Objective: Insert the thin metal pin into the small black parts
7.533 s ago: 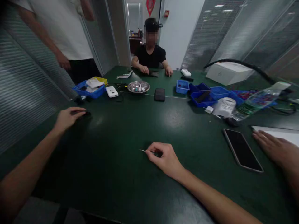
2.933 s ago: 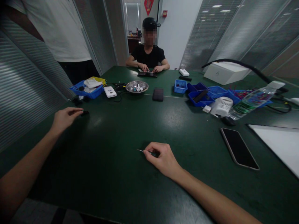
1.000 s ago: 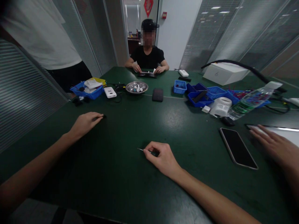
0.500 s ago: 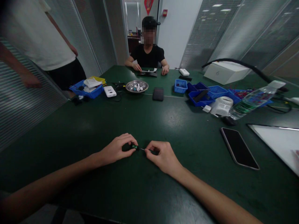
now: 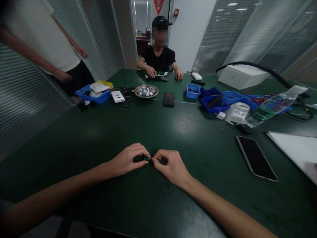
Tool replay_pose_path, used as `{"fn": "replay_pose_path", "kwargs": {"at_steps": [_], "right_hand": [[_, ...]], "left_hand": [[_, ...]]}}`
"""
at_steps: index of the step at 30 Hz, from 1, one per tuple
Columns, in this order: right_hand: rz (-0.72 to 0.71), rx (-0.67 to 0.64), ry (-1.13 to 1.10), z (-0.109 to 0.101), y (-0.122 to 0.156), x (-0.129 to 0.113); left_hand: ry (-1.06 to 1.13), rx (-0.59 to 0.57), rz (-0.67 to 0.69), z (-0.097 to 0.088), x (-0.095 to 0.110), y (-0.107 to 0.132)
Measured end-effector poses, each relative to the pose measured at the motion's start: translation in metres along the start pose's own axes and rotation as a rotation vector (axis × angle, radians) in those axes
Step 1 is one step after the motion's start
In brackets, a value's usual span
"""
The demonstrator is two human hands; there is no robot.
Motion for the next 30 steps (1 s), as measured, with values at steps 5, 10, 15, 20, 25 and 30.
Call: {"fn": "replay_pose_path", "kwargs": {"at_steps": [5, 10, 15, 20, 25, 30], "right_hand": [[-0.039, -0.016, -0.026, 0.0008, 0.0024, -0.0036], [0.002, -0.003, -0.013, -0.0036, 0.0065, 0.004], [-0.016, -0.02, 0.027, 0.0006, 0.0029, -0.0001], [-0.05, -0.018, 0.003, 0.0037, 0.0013, -0.0051], [-0.022, -0.006, -0.002, 0.0, 0.0057, -0.0015], [-0.017, -0.005, -0.001, 0.0004, 0.0064, 0.0007]], "left_hand": [[-0.012, -0.022, -0.005, 0.0, 0.0049, 0.0006], [-0.016, -0.025, -0.008, -0.0036, 0.0056, 0.0035], [-0.023, -0.033, -0.007, -0.0032, 0.0028, 0.0051], [-0.033, -0.023, 0.006, -0.0025, 0.0049, 0.0051], [-0.033, -0.027, 0.008, -0.0036, 0.007, 0.0059], [0.003, -0.044, 0.014, -0.0039, 0.0073, 0.0073]]}}
Point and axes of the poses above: each hand's wrist, its own y-axis away from the middle knuckle, its own z-axis out of the palm, x = y × z, the point moved 7 cm from there along -y, towards the middle knuckle, and after that the axes turned 7 degrees about -x, right-handed, at the moved point
